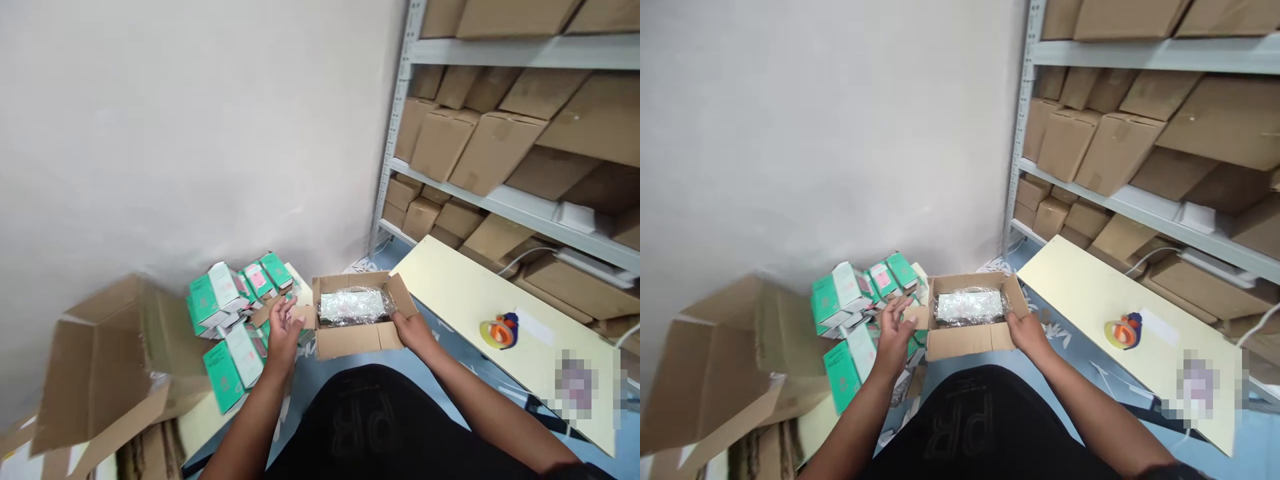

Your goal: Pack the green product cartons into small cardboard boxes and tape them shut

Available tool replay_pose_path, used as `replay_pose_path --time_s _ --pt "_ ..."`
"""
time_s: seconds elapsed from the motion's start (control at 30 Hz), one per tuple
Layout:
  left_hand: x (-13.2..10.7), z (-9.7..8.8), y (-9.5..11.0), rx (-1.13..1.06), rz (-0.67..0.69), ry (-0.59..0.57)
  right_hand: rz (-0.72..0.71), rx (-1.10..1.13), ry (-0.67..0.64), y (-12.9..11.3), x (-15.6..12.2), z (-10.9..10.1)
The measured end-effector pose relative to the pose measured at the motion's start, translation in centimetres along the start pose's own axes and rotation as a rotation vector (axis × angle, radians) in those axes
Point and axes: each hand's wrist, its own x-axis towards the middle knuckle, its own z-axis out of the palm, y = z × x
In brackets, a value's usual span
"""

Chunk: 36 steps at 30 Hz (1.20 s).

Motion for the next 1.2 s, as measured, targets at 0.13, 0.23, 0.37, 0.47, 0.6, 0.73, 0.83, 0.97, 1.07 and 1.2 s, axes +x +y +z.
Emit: replay_pose_path --time_s 0.13,0.23,0.37,0.47,0.6,0.73,0.83,0.97,1.07,1.2 --pt "1.7 8.4 2.5 -0.118 -0.099 -0.283 0.062 0.017 0.072 4.1 2.1 -5.3" --pt "3.7 14.3 4.0 -0.011 -0.161 -0.485 0.142 -0.031 0.106 7.1 3.4 -8.1" --pt "7.7 21.5 4.8 0.364 -0.087 -0.444 0.203 -0.066 0.133 10.8 4.8 -9.8" --pt "10.7 26.3 4.5 0.507 0.097 -0.502 0.229 -0.099 0.192 12.9 5.8 -10.1" --pt "14.3 32.8 3.7 0.48 0.232 -0.66 0.331 -0.04 0.37 15.8 8.0 -10.5" --pt "17.5 39.3 3.1 0.422 0.341 -0.859 0.464 0.05 0.501 19.2 10.6 -11.0" --pt "19.5 43.5 2.6 0.374 0.535 -1.062 0.552 0.044 0.526 21.4 12.7 -11.2" --pt "21.3 48.2 1.4 0.453 0.759 -1.322 0.611 0.068 0.534 22.9 15.1 -11.2" --pt "21.9 50.6 0.6 0.544 0.876 -1.366 0.551 0.094 0.527 23.6 15.7 -11.2" --pt "22.0 51.8 0.3 0.585 0.955 -1.34 0.326 0.031 0.47 25.0 14.3 -11.6"
